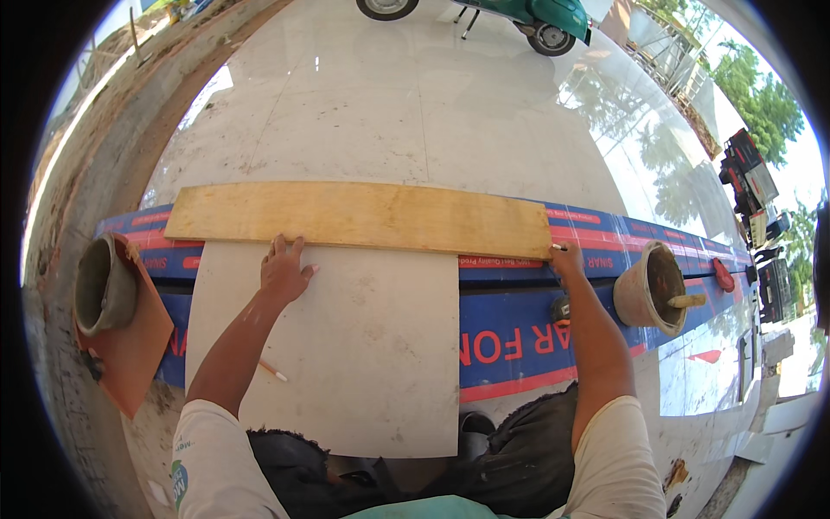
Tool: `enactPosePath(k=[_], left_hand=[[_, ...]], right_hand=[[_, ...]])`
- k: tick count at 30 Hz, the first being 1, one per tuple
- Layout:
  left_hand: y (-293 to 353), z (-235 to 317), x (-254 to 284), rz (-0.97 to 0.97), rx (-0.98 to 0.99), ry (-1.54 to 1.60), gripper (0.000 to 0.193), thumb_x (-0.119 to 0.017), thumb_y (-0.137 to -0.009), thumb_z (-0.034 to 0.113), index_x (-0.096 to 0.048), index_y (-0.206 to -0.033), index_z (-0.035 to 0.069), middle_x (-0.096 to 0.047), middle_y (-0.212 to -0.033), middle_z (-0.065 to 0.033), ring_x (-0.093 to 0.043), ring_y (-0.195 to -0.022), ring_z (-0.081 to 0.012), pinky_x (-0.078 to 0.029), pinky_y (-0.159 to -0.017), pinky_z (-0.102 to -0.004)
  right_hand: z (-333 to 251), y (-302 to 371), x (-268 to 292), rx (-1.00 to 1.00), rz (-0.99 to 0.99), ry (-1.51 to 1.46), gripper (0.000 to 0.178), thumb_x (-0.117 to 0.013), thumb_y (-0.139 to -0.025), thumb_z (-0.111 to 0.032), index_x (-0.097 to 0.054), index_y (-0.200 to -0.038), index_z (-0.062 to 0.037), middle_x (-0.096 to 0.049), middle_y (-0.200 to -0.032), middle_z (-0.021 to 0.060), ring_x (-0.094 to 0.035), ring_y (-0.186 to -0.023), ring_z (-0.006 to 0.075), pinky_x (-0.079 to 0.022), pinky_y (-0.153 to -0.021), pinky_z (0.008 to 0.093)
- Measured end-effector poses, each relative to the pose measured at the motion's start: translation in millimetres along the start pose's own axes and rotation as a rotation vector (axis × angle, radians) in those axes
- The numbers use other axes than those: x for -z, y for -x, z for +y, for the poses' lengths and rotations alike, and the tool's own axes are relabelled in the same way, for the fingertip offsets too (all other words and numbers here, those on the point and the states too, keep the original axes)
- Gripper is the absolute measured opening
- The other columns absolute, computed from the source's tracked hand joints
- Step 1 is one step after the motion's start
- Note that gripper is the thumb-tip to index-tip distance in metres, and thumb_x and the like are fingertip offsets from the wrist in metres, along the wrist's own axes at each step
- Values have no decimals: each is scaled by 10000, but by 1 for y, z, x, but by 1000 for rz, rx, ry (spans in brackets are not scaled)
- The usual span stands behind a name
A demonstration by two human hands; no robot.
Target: The person measures a floor tile with a tape measure and marks a point with a pencil. The person then positions a wooden board as a straightedge across the tile and draws a line using the pencil.
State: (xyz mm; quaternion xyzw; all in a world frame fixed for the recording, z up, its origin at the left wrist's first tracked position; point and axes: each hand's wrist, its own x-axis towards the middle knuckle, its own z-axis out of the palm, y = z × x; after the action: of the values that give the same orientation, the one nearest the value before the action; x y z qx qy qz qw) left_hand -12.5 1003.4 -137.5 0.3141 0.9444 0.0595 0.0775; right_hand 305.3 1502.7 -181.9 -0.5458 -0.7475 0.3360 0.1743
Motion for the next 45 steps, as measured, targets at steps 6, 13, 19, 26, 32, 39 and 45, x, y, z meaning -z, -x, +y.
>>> enactPosePath(k=[6,13,19,26,32,39,45], left_hand=[[-3,3,-1,2,-3,15,691,-642,-861,411,-373,-1431,127,-250,-1473,-302,-286,-1369,-420,-317,-1060,-481],[2,-5,-3,20,20,-6,718,-661,-845,409,-371,-1432,114,-266,-1464,-294,-311,-1357,-408,-342,-1047,-477],[-2,6,-1,7,3,5,708,-650,-855,409,-367,-1436,118,-257,-1470,-300,-303,-1364,-411,-338,-1051,-477],[-2,5,-1,3,8,6,695,-638,-866,410,-366,-1435,117,-254,-1469,-307,-301,-1363,-419,-335,-1050,-478],[4,0,2,5,16,-5,690,-639,-866,407,-371,-1430,113,-263,-1462,-301,-311,-1355,-416,-341,-1043,-475],[1,8,3,-9,22,9,690,-639,-868,403,-368,-1431,110,-257,-1467,-295,-309,-1357,-411,-338,-1045,-472],[-2,0,-2,-20,21,42,695,-644,-860,403,-366,-1431,118,-249,-1472,-295,-307,-1359,-412,-334,-1045,-477]], right_hand=[[11,-13,-2,26,55,37,182,-677,-831,-181,-650,-918,-23,-605,-724,46,-554,-603,111,-441,-514,277],[-17,11,-5,-90,-30,-51,211,-681,-831,-168,-657,-966,-8,-614,-787,58,-581,-667,134,-479,-557,286],[-2,-1,7,-60,-12,30,247,-682,-826,-156,-650,-1007,8,-634,-856,87,-605,-728,145,-514,-606,293],[1,-1,3,-22,44,20,268,-703,-806,-152,-651,-1016,7,-648,-883,98,-616,-751,159,-507,-622,296],[-11,12,-3,13,17,91,226,-746,-768,-156,-666,-922,-11,-633,-808,58,-577,-709,130,-465,-607,286],[5,2,0,49,-2,15,191,-767,-754,-145,-658,-853,-23,-615,-759,38,-558,-691,121,-452,-602,293],[2,-2,3,91,45,76,223,-779,-708,-171,-671,-834,-21,-642,-762,67,-579,-695,156,-461,-631,324]])
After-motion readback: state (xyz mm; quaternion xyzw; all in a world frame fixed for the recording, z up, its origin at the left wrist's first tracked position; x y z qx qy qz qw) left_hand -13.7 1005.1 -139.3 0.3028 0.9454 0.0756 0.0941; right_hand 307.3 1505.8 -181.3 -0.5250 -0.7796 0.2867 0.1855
